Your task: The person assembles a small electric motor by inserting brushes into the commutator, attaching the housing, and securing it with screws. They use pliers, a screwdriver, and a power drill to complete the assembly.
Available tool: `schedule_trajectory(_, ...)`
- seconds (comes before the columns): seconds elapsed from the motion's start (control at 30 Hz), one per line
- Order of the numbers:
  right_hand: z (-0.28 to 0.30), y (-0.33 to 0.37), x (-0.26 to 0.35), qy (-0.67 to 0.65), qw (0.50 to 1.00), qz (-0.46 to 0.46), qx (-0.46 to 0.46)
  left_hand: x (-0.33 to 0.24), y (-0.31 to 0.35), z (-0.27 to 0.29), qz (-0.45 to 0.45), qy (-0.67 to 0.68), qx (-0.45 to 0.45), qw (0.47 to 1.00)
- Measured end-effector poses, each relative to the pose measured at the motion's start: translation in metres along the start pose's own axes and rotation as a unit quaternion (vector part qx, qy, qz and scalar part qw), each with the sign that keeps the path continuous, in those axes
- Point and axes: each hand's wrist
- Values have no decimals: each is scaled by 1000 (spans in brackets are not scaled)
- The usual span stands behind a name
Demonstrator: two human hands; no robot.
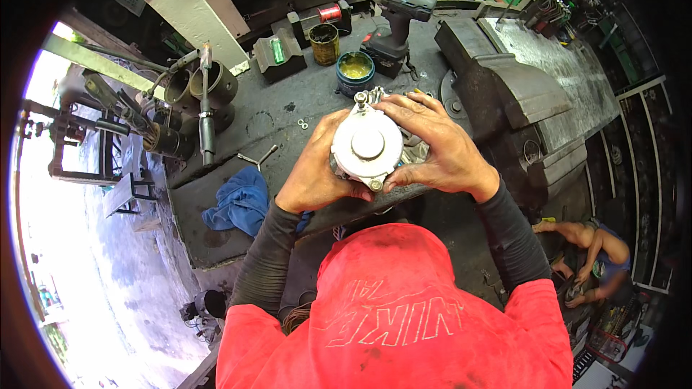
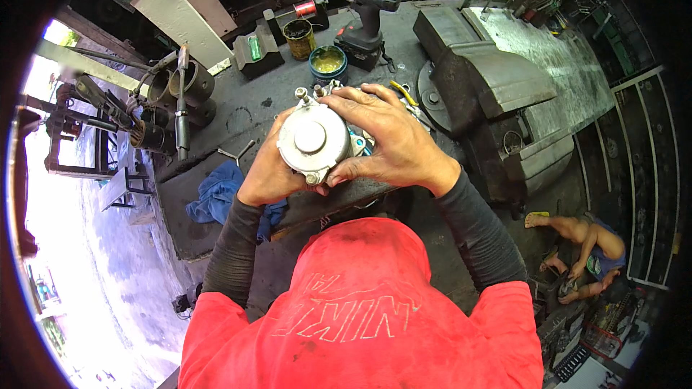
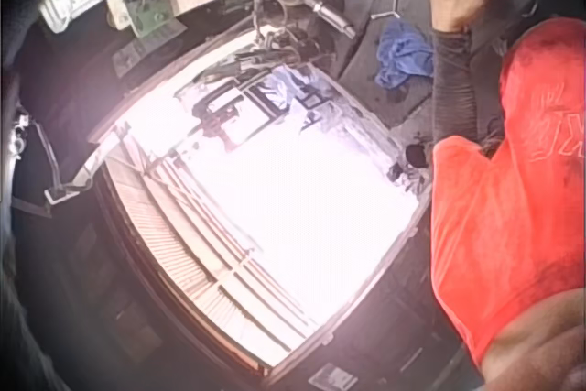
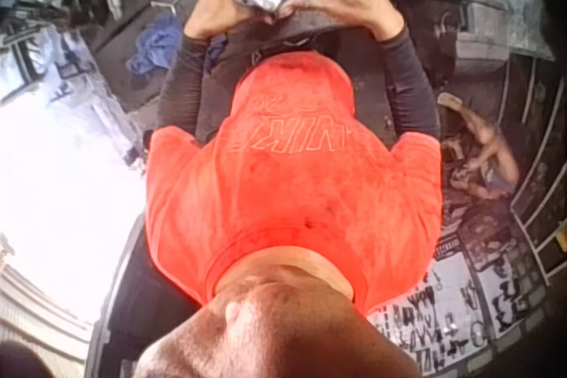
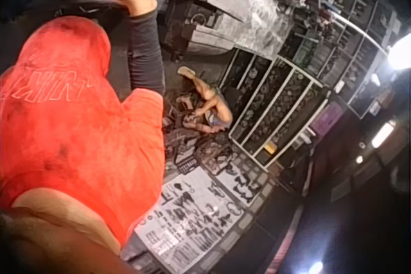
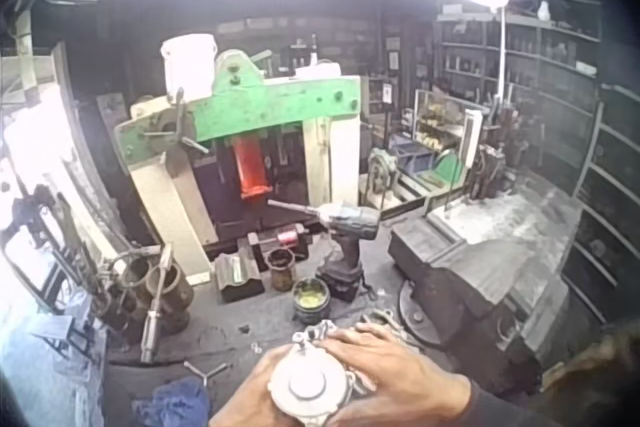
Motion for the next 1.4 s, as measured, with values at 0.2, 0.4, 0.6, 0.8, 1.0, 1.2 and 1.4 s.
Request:
schedule_trajectory(0.2,7,-5,-1,4,1000,-5,30,-1,2,1,8,24,-4,1000)
schedule_trajectory(0.4,4,-1,0,1,999,-21,38,-3,5,0,9,34,-14,999)
schedule_trajectory(0.6,0,0,2,2,1000,-14,23,1,5,-3,7,33,-20,999)
schedule_trajectory(0.8,21,-5,30,-9,1000,0,-19,-4,8,17,-12,32,27,999)
schedule_trajectory(1.0,14,-8,60,-57,995,76,-30,-19,-12,58,7,311,-117,943)
schedule_trajectory(1.2,-1,-7,60,-85,990,33,-109,-40,-46,31,27,237,-115,964)
schedule_trajectory(1.4,-1,-4,62,-84,991,73,-76,-46,-46,46,-5,231,-20,973)
Point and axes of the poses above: each hand's wrist, its own y-axis away from the middle knuckle, its own z-axis out of the back of the hand, x = y × z, and after that the axes turned 4 degrees about x, right-handed
